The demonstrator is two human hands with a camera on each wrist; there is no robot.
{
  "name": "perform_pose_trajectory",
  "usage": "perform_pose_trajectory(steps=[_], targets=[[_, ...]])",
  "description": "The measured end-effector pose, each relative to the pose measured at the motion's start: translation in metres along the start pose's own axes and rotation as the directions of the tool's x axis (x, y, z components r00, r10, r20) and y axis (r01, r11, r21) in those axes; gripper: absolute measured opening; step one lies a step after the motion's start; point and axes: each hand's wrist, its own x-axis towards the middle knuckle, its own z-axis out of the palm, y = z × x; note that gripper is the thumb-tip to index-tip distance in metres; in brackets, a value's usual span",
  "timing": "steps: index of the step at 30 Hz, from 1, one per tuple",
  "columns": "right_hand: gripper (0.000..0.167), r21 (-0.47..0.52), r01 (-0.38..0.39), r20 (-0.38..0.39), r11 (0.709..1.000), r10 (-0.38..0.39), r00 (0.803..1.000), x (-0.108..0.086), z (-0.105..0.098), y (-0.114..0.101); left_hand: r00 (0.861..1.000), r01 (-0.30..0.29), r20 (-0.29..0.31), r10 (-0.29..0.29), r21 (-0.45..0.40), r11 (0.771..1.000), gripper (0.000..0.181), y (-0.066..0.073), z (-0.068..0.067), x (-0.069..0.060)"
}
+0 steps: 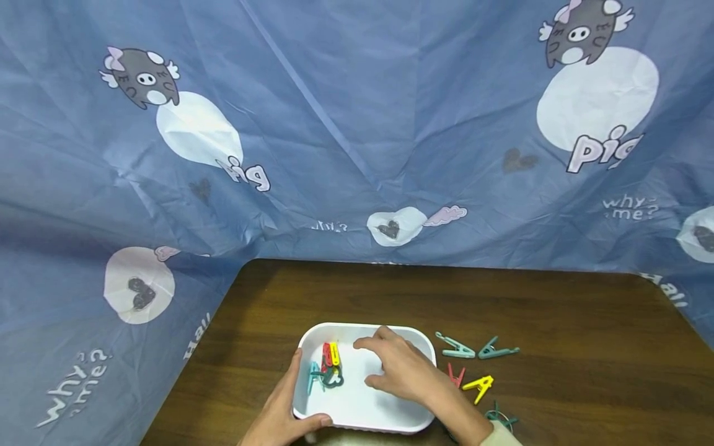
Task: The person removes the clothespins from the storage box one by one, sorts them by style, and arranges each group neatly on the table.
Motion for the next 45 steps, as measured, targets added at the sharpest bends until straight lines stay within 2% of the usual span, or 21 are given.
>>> perform_pose_trajectory(steps=[7,14,19,27,35,38,45], targets=[[0.051,-0.043,0.026,-0.003,0.999,-0.026,1.000,0.007,0.005,-0.008,1.000,0.012,0.013,-0.012,-0.016,1.000,0.125,0.001,0.000,0.001],[0.051,-0.051,0.007,0.012,0.999,-0.007,1.000,0.007,0.008,-0.007,0.999,0.025,0.025,-0.025,-0.022,0.999,0.125,0.001,-0.001,0.000],[0.051,-0.066,0.020,0.000,0.998,-0.020,1.000,0.007,0.007,-0.008,0.999,0.037,0.021,-0.037,-0.026,0.999,0.125,0.001,-0.002,0.000],[0.053,-0.062,0.014,0.043,0.998,-0.011,0.999,0.016,0.012,-0.016,1.000,-0.005,0.006,0.005,-0.004,1.000,0.125,-0.001,0.000,0.000],[0.053,-0.063,-0.007,0.061,0.998,0.011,0.998,0.017,0.016,-0.015,1.000,-0.007,0.003,0.007,0.003,1.000,0.125,-0.001,0.000,-0.001],[0.053,-0.058,0.010,0.062,0.998,-0.007,0.998,0.018,0.018,-0.016,1.000,-0.014,-0.015,0.014,0.005,1.000,0.126,-0.001,-0.001,-0.001],[0.052,-0.056,0.055,0.074,0.997,-0.051,0.996,0.024,0.026,-0.023,1.000,-0.015,-0.006,0.015,-0.009,1.000,0.126,-0.002,0.001,-0.002]])
